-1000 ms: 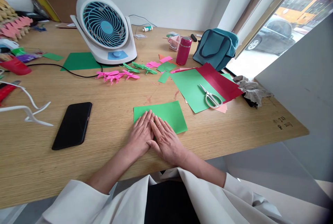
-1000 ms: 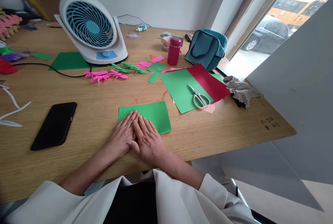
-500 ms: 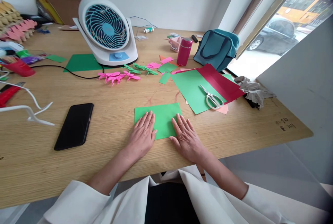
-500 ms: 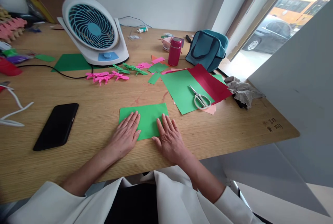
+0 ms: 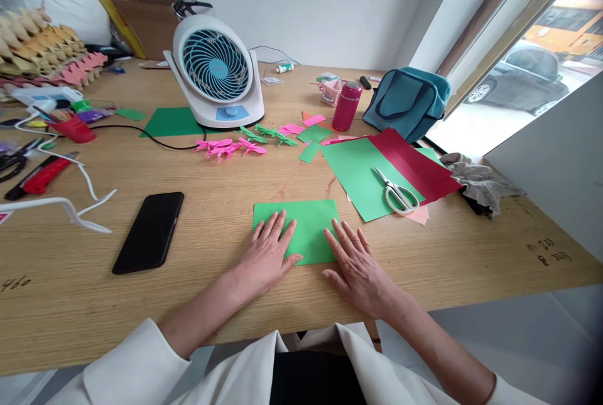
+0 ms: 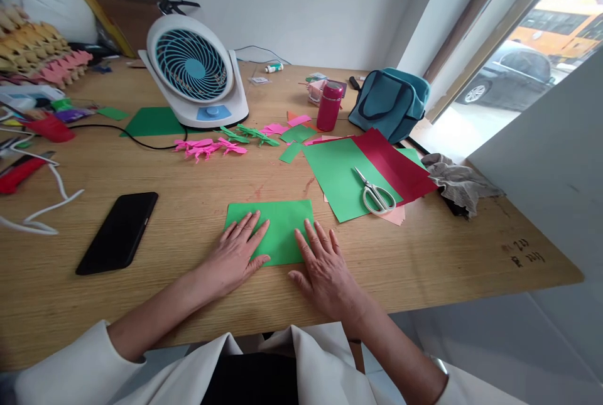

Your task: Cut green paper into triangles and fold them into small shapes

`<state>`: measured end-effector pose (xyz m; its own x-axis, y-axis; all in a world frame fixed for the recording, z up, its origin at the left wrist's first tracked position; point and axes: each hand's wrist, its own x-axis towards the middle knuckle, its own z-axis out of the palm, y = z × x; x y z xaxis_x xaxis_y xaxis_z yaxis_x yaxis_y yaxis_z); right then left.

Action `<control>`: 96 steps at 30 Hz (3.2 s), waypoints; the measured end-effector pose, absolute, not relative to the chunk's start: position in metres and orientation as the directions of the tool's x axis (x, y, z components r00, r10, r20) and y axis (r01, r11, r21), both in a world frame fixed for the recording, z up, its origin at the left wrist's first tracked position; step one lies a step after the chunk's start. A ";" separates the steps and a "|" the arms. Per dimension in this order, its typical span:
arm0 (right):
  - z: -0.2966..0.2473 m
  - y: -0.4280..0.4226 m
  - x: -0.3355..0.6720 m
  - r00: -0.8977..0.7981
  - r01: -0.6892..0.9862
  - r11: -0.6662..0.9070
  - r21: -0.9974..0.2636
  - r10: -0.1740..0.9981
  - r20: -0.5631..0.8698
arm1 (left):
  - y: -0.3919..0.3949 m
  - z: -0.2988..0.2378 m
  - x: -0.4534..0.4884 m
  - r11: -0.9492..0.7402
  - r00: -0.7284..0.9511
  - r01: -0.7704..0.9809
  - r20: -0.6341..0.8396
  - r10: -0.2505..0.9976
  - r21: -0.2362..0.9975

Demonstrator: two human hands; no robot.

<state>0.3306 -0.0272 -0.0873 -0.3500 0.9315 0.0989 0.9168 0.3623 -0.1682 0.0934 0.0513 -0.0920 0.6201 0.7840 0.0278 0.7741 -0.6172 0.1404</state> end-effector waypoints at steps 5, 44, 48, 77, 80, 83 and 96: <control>-0.081 -0.007 0.325 -0.491 0.848 0.496 -0.187 0.868 0.074 | 0.083 -0.074 0.090 -0.615 0.624 0.766 0.016 0.782 0.185; -0.059 0.070 0.312 -0.088 -0.408 -0.107 -0.907 0.993 -0.078 | 0.127 -0.090 0.074 0.246 0.580 -0.273 -0.045 0.813 0.930; -0.063 0.067 0.310 -0.164 -0.450 -0.163 -0.878 0.982 -0.098 | 0.124 -0.086 0.076 0.411 0.608 -0.373 -0.116 0.786 0.832; -0.087 0.081 0.301 -0.099 -0.352 -0.292 -0.889 0.956 -0.275 | 0.112 -0.067 0.075 -0.269 0.332 0.157 0.206 0.921 0.950; -0.085 0.080 0.300 -0.097 -0.310 -0.259 -0.915 0.966 -0.241 | 0.111 -0.067 0.074 -0.257 0.317 0.161 0.196 0.928 0.953; -0.085 0.079 0.300 -0.091 -0.292 -0.224 -0.930 0.974 -0.206 | 0.111 -0.068 0.074 -0.291 0.291 0.183 0.231 0.928 0.939; -0.085 0.075 0.299 -0.102 -0.272 -0.084 -0.959 0.993 -0.058 | 0.108 -0.064 0.074 -0.303 0.244 0.185 0.255 0.935 0.935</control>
<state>0.2985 0.0751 -0.0851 -0.1018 0.9931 -0.0583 -0.2718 -0.0841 -0.9587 0.0735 0.1085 -0.0636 0.2443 0.9355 0.2554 0.1850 -0.3035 0.9347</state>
